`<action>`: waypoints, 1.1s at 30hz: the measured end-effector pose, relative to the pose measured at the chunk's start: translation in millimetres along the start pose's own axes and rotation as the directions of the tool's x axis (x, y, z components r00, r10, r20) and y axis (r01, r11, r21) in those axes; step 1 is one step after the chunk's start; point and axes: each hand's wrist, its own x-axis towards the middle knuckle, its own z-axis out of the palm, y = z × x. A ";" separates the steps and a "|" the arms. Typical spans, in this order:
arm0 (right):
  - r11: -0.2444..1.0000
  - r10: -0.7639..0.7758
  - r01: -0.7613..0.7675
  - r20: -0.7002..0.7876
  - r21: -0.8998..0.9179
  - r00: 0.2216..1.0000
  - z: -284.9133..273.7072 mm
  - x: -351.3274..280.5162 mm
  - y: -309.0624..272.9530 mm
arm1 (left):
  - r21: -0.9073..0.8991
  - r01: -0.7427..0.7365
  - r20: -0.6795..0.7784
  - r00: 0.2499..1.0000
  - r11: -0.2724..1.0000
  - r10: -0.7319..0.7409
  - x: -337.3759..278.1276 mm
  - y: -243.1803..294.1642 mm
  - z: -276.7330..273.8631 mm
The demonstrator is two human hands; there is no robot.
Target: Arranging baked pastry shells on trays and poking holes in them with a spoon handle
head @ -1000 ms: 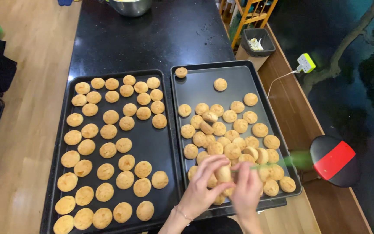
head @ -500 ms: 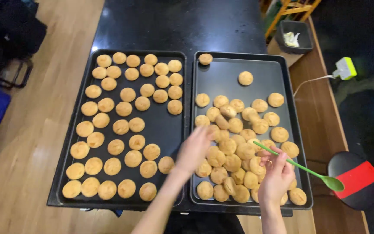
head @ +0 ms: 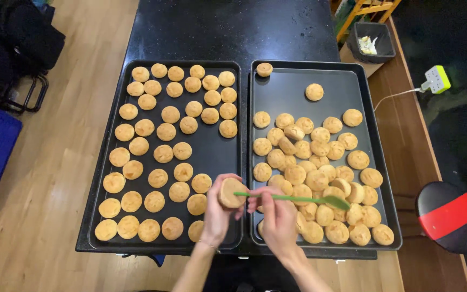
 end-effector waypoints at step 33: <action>0.709 0.506 -0.297 -0.168 0.640 0.846 -93.3 21.8 68.3 | 0.605 -0.551 0.402 0.834 0.574 0.377 61.9 -41.1 85.3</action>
